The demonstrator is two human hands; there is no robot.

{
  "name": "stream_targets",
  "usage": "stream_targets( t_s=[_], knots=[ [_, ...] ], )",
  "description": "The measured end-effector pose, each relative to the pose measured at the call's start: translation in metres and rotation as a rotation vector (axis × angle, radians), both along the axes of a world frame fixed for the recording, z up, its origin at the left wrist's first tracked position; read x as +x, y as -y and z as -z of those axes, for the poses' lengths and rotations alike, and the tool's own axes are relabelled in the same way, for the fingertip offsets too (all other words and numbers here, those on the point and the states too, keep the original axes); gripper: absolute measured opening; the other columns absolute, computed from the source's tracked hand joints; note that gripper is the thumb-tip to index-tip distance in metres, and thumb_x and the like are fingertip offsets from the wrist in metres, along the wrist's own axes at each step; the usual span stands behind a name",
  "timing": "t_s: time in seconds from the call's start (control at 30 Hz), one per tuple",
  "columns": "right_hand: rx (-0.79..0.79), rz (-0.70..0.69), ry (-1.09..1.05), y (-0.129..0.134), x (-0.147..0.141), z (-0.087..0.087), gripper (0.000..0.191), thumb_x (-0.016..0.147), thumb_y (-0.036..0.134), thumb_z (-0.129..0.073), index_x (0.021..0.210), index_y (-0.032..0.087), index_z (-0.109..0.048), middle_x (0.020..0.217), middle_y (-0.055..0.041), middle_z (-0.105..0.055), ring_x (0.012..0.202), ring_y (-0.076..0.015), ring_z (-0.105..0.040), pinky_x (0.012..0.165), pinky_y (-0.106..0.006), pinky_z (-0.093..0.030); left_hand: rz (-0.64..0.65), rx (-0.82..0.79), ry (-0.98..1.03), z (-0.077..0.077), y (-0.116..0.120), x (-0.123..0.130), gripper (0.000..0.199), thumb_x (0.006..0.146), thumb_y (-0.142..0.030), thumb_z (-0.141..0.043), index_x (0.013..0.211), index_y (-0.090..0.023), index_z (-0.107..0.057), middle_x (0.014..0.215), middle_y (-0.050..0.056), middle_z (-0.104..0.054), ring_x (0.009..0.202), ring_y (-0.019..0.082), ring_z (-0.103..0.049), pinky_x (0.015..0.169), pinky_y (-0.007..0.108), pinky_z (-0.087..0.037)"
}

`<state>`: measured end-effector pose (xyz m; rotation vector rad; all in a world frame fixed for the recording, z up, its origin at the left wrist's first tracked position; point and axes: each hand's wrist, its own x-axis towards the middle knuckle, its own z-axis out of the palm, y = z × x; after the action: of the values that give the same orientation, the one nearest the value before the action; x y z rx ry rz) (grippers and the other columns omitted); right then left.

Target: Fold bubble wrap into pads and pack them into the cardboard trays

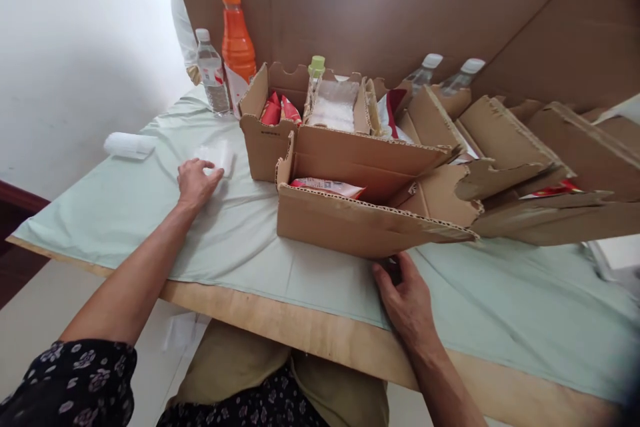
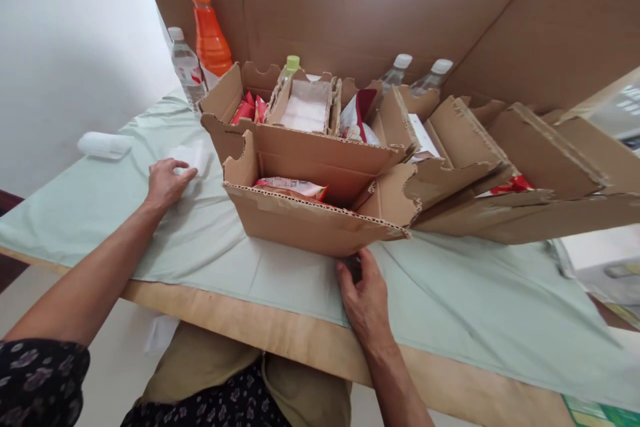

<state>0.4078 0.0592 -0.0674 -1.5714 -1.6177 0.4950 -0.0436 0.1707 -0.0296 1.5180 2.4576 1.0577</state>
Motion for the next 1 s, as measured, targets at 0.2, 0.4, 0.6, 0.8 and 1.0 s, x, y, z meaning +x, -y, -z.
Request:
stream_targets(
  t_s=[0.2,0.4,0.6,0.8,1.0],
  knots=[
    [-0.01,-0.007,0.009,0.003,0.002,0.001,0.046,0.087,0.046,-0.061,0.123,0.017,-0.065,0.107,-0.0152,-0.076,0.096,-0.0302,-0.072,0.088,-0.048,-0.058,-0.007,0.073,-0.01,0.003,0.036,0.014,0.015,0.082,-0.026,-0.055,0.09,-0.02,-0.067,0.12,0.014,-0.07,0.131,0.034,-0.058,0.119,0.049,-0.038],
    [-0.015,-0.026,-0.01,0.002,-0.004,-0.005,0.051,0.085,0.043,-0.058,0.126,0.014,-0.065,0.109,-0.0175,-0.076,0.098,-0.0311,-0.073,0.091,-0.049,-0.058,-0.039,0.02,0.029,-0.009,0.016,0.026,0.071,0.077,-0.041,-0.074,0.139,-0.011,-0.054,0.142,0.024,-0.062,0.138,0.044,-0.051,0.117,0.058,-0.038],
    [0.041,-0.027,-0.085,0.003,-0.004,-0.003,0.053,0.085,0.039,-0.057,0.132,0.015,-0.063,0.116,-0.0171,-0.076,0.104,-0.0299,-0.073,0.096,-0.05,-0.058,-0.068,0.014,0.078,-0.031,0.008,0.028,0.036,0.081,-0.019,-0.059,0.115,-0.012,-0.067,0.112,0.02,-0.074,0.116,0.04,-0.066,0.104,0.056,-0.048],
    [0.061,0.004,-0.117,0.006,-0.004,-0.001,0.051,0.087,0.037,-0.061,0.133,0.016,-0.064,0.111,-0.015,-0.078,0.093,-0.0272,-0.074,0.086,-0.046,-0.061,0.106,0.184,-0.054,-0.009,0.133,0.068,0.029,0.082,-0.021,-0.056,0.11,-0.019,-0.067,0.102,0.008,-0.071,0.095,0.027,-0.069,0.092,0.041,-0.055],
    [0.252,0.083,-0.146,0.014,-0.009,-0.013,0.031,0.092,0.032,-0.058,0.116,0.019,-0.073,0.108,-0.0106,-0.079,0.097,-0.0247,-0.075,0.09,-0.046,-0.061,0.69,0.117,-0.192,0.011,0.227,0.176,0.051,0.088,-0.026,-0.067,0.138,-0.018,-0.058,0.124,0.015,-0.068,0.11,0.032,-0.066,0.093,0.047,-0.056]
  ],
)
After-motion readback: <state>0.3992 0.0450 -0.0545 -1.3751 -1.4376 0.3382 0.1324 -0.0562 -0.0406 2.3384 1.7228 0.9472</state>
